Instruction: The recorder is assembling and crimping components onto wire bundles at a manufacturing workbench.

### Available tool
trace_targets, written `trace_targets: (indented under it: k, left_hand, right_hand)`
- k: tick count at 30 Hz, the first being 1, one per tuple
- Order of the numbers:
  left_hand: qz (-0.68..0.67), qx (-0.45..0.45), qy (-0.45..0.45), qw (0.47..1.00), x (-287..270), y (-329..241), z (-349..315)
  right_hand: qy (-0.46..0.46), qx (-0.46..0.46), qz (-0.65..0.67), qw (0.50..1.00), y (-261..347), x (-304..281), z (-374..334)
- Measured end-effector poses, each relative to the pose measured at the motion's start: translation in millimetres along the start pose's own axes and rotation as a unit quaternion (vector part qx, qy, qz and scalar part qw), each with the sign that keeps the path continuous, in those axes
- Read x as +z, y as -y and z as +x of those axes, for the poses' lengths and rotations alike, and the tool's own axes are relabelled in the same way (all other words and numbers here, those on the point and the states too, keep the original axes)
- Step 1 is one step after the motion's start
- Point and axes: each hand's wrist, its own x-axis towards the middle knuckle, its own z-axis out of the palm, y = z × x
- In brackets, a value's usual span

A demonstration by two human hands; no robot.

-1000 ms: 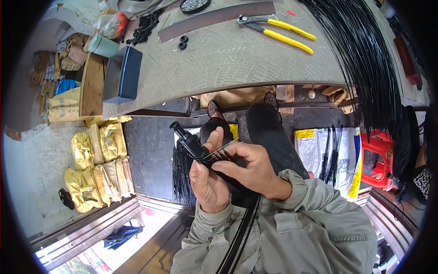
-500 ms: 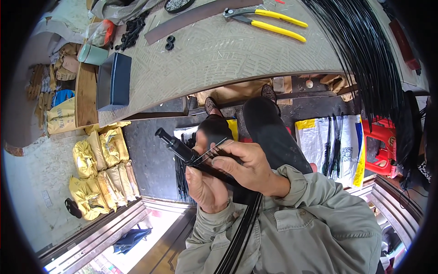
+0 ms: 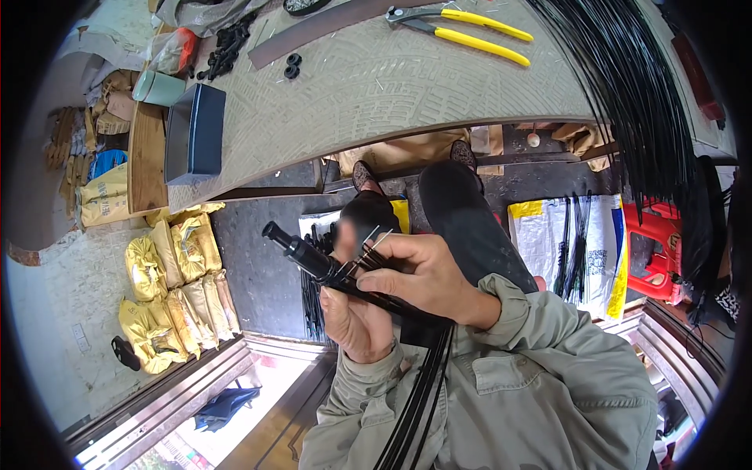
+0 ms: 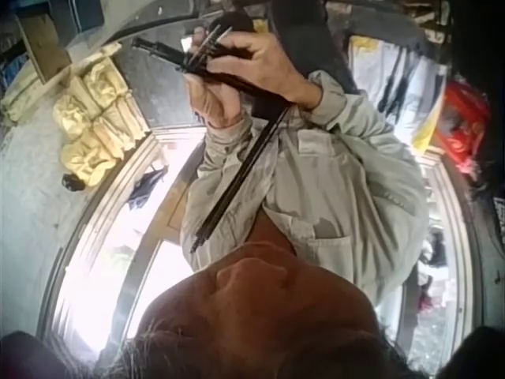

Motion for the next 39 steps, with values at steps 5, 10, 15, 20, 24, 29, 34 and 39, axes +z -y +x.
trace_targets:
  k: [5,10,15,20,24,29,34,39]
  left_hand:
    - [0.079,0.04,-0.065,0.994,-2,7,-3]
    - [0.028,0.0,0.026,0.999,3,6,-2]
    - [0.112,-0.062,0.0,0.992,9,-11,0]
    - [0.284,-0.168,0.006,0.944,28,-45,1]
    - [-0.025,0.1,-0.045,0.994,50,-24,-19]
    - [0.351,0.231,-0.032,0.907,56,-32,-18]
    - [0.272,0.237,-0.125,0.924,24,-33,-18]
    - [0.194,0.252,-0.15,0.936,3,-37,-20]
  right_hand:
    - [-0.003,-0.176,-0.222,0.959,-2,-1,-7]
    - [0.045,0.048,-0.006,0.998,2,-10,3]
    - [0.122,0.137,0.079,0.98,4,-17,8]
    - [0.091,0.093,0.076,0.989,16,-1,0]
    - [0.067,-0.254,-0.125,0.957,21,20,2]
    - [0.069,-0.318,-0.16,0.932,13,34,-1]
    - [0.04,-0.21,-0.121,0.969,-9,43,-5]
    - [0.087,-0.105,-0.047,0.99,-25,42,3]
